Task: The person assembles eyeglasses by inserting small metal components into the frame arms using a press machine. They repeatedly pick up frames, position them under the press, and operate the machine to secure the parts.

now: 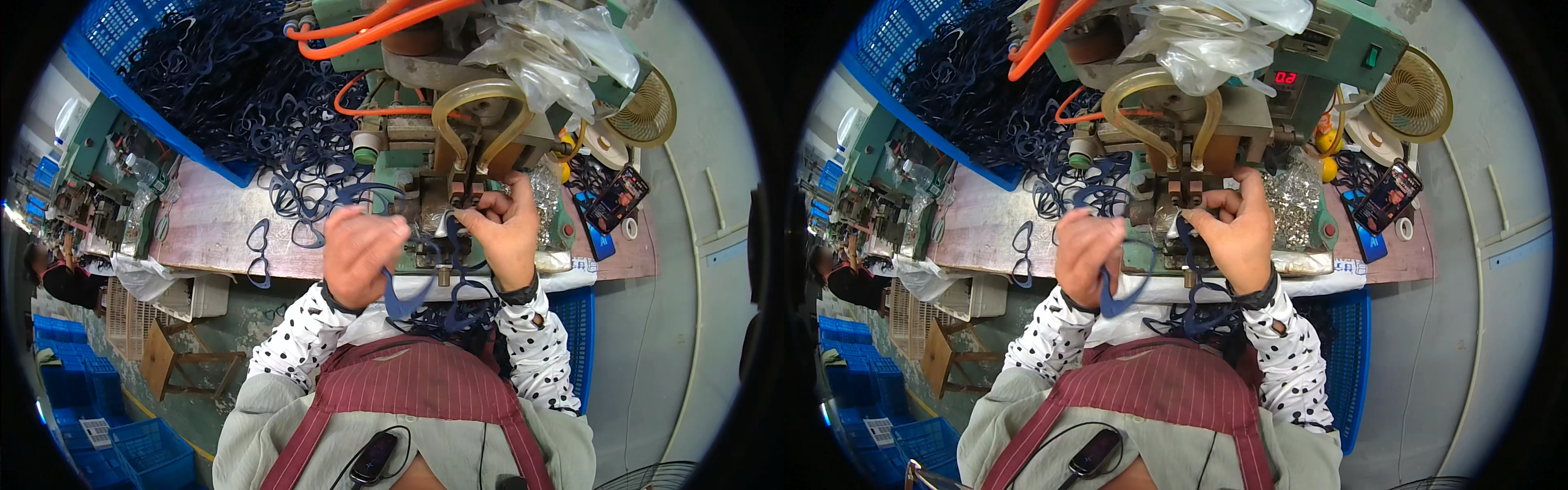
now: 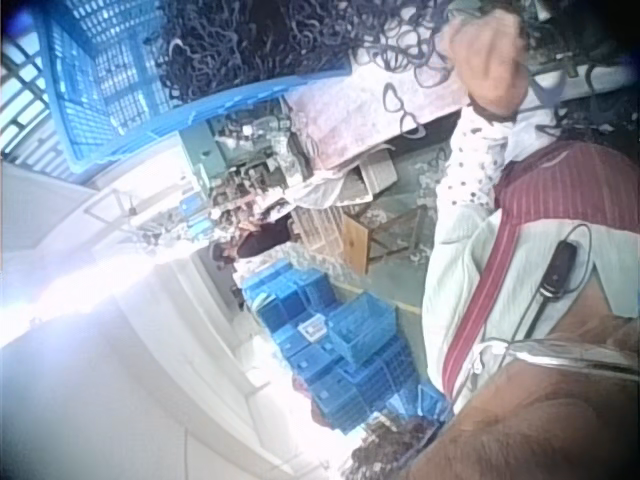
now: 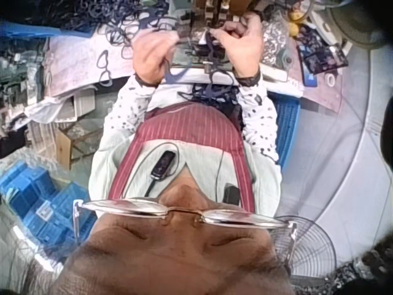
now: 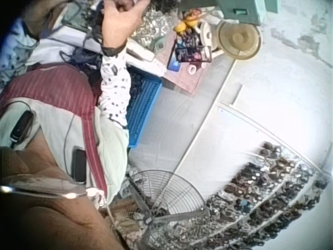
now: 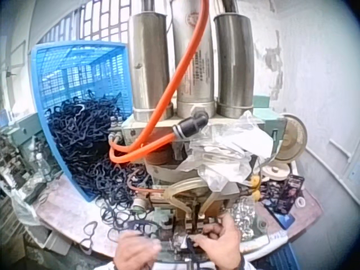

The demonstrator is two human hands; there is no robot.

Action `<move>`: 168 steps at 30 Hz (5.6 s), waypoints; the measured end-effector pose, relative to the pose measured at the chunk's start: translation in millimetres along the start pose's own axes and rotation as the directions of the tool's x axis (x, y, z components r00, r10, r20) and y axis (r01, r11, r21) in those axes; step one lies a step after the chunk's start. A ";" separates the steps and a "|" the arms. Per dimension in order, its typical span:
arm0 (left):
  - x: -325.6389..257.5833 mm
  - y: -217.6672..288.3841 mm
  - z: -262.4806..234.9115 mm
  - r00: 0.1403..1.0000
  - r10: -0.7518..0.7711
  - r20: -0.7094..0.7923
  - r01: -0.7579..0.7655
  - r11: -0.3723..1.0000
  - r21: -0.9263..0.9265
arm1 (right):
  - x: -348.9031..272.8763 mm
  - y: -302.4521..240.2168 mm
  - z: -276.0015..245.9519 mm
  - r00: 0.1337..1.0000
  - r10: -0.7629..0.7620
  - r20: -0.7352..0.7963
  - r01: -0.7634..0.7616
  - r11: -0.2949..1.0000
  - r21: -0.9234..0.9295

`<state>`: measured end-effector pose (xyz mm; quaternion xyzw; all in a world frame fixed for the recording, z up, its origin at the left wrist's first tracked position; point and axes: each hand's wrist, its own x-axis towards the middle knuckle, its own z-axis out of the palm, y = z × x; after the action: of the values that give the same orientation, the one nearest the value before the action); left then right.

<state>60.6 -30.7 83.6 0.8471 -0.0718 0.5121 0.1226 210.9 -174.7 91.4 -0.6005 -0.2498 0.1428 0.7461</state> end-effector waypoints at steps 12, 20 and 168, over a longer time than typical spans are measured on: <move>4.2 20.7 39.4 0.908 0.342 0.243 -0.218 0.879 -0.424 | 17.1 30.6 -91.5 0.929 -0.272 -0.251 0.098 0.835 -0.542; 1.4 25.2 48.6 0.950 0.267 0.160 -0.168 0.873 -0.458 | 2.4 78.3 -140.7 0.912 -0.323 -0.253 0.006 0.627 -0.779; -46.9 -84.7 -21.5 0.712 -0.658 -0.243 0.696 0.706 0.127 | -3.9 3.2 -62.2 0.990 -0.106 -0.094 0.076 0.956 -0.285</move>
<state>41.5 56.4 40.3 0.7719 0.3111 0.5095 0.2186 241.7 -227.2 77.9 -0.6949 -0.2541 0.0386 0.6717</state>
